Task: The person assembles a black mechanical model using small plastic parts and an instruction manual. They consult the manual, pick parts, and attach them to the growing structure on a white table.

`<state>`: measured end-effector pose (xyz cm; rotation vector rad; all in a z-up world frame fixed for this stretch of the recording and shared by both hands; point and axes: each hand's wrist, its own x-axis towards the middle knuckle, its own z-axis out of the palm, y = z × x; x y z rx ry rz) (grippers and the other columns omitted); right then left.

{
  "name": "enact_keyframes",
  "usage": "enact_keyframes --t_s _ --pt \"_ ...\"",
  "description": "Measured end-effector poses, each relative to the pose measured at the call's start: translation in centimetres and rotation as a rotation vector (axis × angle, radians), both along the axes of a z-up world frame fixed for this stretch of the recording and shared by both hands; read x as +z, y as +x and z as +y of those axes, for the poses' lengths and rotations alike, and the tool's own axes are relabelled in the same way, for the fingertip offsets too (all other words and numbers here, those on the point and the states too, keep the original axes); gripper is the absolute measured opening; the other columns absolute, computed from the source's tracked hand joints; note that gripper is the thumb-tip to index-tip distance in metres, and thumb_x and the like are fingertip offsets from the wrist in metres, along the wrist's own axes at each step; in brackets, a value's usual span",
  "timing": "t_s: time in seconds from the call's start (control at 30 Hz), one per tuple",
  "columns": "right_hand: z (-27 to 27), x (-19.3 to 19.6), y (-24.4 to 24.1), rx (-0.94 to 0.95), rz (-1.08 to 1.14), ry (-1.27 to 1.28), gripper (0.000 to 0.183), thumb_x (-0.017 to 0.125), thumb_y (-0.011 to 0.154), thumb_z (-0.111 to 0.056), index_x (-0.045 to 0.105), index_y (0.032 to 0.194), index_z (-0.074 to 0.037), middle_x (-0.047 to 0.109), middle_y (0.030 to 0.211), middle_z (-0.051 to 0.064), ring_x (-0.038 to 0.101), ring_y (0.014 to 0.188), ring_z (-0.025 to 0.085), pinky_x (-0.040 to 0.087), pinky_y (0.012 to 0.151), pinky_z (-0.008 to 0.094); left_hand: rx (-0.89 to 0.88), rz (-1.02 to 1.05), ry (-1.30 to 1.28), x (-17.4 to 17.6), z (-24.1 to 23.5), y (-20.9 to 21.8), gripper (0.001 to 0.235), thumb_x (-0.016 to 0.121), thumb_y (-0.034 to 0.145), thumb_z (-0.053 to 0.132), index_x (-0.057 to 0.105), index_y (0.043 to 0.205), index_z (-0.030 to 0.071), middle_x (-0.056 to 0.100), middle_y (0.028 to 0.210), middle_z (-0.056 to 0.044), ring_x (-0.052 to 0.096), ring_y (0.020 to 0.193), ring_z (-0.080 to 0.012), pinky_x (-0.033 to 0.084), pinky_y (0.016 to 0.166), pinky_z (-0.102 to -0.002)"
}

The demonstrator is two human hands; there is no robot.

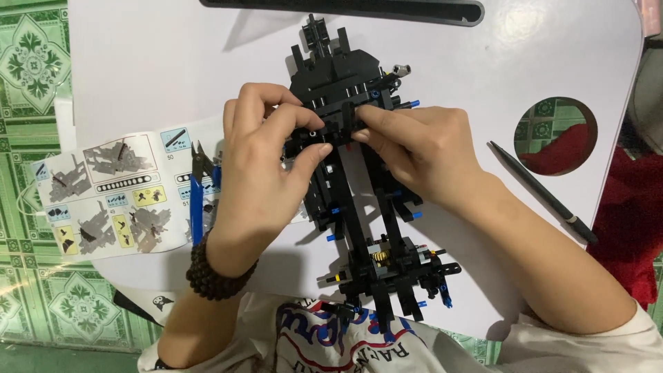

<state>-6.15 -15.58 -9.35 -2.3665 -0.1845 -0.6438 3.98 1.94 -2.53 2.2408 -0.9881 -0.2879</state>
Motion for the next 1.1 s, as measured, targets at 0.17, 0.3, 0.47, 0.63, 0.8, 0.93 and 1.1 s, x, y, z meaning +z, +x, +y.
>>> enact_keyframes --t_s 0.17,0.3,0.47,0.63,0.8,0.93,1.1 --pt "-0.04 0.01 0.00 -0.010 0.000 -0.021 0.015 0.068 0.095 -0.002 0.061 0.108 -0.002 0.048 0.060 0.003 0.038 0.049 0.017 0.028 0.045 0.029 -0.150 -0.083 0.027 0.79 0.34 0.57 0.013 0.064 0.087 0.009 0.065 0.098 0.002 0.049 0.104 -0.013 0.048 0.096 -0.0314 0.042 0.080 -0.040" --pt "0.03 0.25 0.02 -0.009 0.010 -0.018 0.015 0.068 0.095 -0.002 0.061 0.109 -0.002 0.046 0.060 0.004 0.037 0.049 0.018 0.028 0.045 0.029 -0.230 -0.413 0.177 0.72 0.60 0.06 0.019 0.066 0.087 0.013 0.065 0.103 0.002 0.055 0.105 -0.012 0.052 0.096 -0.0299 0.043 0.078 -0.042" --pt "0.07 0.40 0.14 -0.004 0.000 -0.010 0.014 0.067 0.095 -0.002 0.060 0.108 -0.001 0.048 0.062 0.004 0.041 0.050 0.018 0.031 0.046 0.029 -0.290 -0.577 0.242 1.11 0.46 0.02 0.019 0.065 0.088 0.016 0.063 0.103 0.005 0.057 0.105 -0.009 0.054 0.098 -0.0269 0.041 0.082 -0.039" --pt "0.06 0.34 0.10 0.005 -0.012 0.001 0.015 0.067 0.095 -0.002 0.060 0.108 0.000 0.050 0.062 0.005 0.043 0.051 0.018 0.034 0.047 0.029 -0.270 -0.620 0.241 1.00 0.16 0.00 0.012 0.070 0.087 0.013 0.062 0.094 0.007 0.057 0.100 -0.006 0.054 0.091 -0.0258 0.042 0.079 -0.037" --pt "0.02 0.49 0.11 0.009 -0.006 -0.006 0.013 0.066 0.096 -0.003 0.060 0.107 0.000 0.049 0.062 0.004 0.043 0.051 0.018 0.033 0.047 0.029 -0.298 -0.737 0.209 0.74 0.14 0.23 0.007 0.067 0.089 0.009 0.061 0.087 0.008 0.058 0.095 -0.004 0.056 0.089 -0.0231 0.039 0.073 -0.033" --pt "0.08 0.39 0.17 0.015 -0.017 0.026 0.015 0.068 0.095 0.000 0.059 0.107 0.001 0.047 0.061 0.005 0.040 0.050 0.018 0.032 0.046 0.028 -0.322 -0.764 0.183 0.70 0.15 0.45 0.009 0.068 0.090 0.010 0.060 0.086 0.009 0.060 0.095 -0.002 0.056 0.089 -0.0197 0.036 0.072 -0.031" --pt "0.11 0.07 0.01 -0.009 -0.025 -0.012 0.016 0.068 0.095 -0.001 0.060 0.109 -0.002 0.050 0.062 0.004 0.042 0.050 0.018 0.031 0.045 0.029 -0.303 -0.752 0.176 0.56 0.31 0.50 0.010 0.073 0.089 0.013 0.065 0.093 0.008 0.064 0.099 -0.004 0.057 0.093 -0.0218 0.035 0.079 -0.033"
